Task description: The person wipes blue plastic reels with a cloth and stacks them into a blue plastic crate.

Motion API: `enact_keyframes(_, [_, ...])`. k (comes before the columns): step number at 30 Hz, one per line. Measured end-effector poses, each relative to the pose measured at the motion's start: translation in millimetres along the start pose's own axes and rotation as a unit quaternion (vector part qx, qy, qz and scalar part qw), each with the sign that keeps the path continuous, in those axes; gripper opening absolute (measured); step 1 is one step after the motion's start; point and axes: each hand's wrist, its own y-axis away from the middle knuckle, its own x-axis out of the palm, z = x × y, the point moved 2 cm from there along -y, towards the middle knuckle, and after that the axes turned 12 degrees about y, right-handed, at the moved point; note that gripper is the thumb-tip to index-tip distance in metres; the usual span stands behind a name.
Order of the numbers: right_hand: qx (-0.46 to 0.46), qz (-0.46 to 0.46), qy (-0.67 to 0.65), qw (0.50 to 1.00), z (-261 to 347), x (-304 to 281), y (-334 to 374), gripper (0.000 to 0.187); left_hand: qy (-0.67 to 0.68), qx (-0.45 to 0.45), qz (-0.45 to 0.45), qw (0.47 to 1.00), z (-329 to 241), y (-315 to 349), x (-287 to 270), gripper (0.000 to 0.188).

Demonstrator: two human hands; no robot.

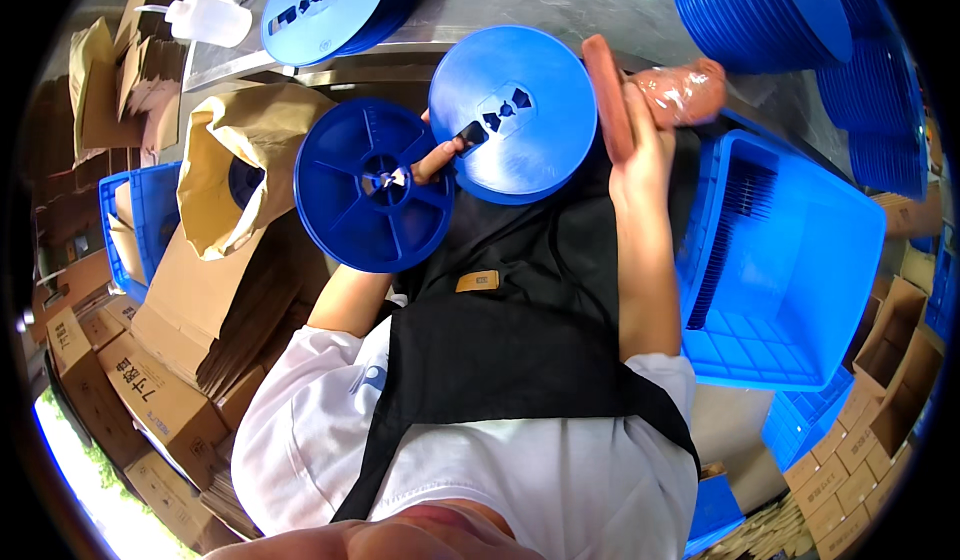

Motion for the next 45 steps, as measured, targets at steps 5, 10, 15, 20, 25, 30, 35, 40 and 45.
enact_keyframes(5, [-0.035,0.156,-0.008,0.987,6,52,53,0.042,0.018,0.036,0.006,0.999,9,-13,9,0.036])
enact_keyframes(10, [-0.436,0.189,0.407,0.78,-27,62,97,0.031,0.037,0.045,0.021,0.998,19,-11,17,0.036])
enact_keyframes(15, [-0.513,0.368,0.322,0.705,-5,144,105,0.034,0.038,0.065,0.02,0.997,14,-12,13,0.037])
enact_keyframes(20, [-0.454,0.248,0.483,0.706,-5,157,46,0.054,0.04,0.071,0.017,0.997,9,-4,7,0.037])
enact_keyframes(25, [-0.422,0.26,0.545,0.676,2,60,81,0.042,0.045,0.063,0.015,0.997,17,-8,7,0.038])
enact_keyframes(30, [-0.341,0.032,0.584,0.736,14,17,39,0.034,0.047,0.041,0.002,0.998,12,-5,-11,0.039])
enact_keyframes(35, [-0.398,-0.023,0.539,0.742,-10,31,17,0.049,0.033,0.006,0.012,0.999,6,0,-2,0.039])
enact_keyframes(40, [-0.449,0.222,0.585,0.638,-3,40,76,0.03,0.026,-0.009,0.007,1.0,4,8,-6,0.04])
enact_keyframes(45, [-0.372,-0.11,0.557,0.734,10,18,-6,0.027,0.016,-0.011,0.003,1.0,0,8,-4,0.04])
